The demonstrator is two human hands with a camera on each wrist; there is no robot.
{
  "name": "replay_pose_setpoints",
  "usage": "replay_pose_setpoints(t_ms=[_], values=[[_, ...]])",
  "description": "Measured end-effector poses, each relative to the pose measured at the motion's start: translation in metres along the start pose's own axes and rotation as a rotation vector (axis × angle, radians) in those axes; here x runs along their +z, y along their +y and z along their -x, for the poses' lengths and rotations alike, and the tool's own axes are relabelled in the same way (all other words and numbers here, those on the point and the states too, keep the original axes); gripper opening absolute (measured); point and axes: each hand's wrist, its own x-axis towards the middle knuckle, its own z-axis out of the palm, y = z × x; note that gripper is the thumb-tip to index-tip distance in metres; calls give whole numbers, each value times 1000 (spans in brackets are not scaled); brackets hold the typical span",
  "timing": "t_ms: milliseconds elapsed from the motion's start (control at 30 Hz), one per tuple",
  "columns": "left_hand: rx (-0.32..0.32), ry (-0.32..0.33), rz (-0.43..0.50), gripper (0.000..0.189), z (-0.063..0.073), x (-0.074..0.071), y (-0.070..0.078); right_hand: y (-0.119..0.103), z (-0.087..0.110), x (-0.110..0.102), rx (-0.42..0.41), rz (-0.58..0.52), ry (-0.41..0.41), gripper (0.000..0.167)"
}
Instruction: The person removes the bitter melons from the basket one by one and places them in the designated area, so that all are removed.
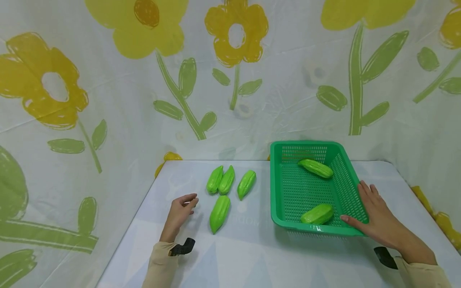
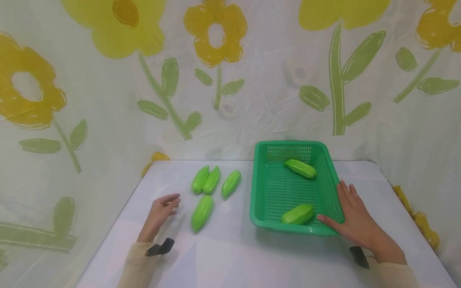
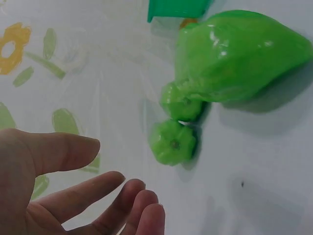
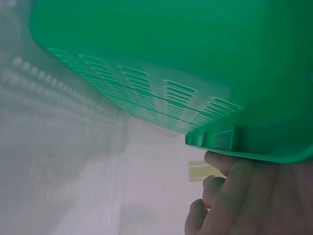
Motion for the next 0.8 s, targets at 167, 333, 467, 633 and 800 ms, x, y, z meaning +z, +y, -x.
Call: replay_pose_setpoints(t_ms=[167, 333, 467, 633, 800], values=[[35, -3, 10, 39, 0, 6, 14, 0, 0, 0, -5, -6, 5, 111], [71, -12, 35, 38, 2, 15, 29, 0, 0, 0, -4, -15, 3, 111], [105, -19, 57, 38, 4, 23, 43, -1, -1, -1, -2, -16, -1, 111], [165, -47, 95, 38, 8, 36, 61, 0, -1, -2, 3, -8, -5, 111], [212, -72, 120, 35, 11, 52, 76, -1, 0, -1, 4, 2, -11, 111]])
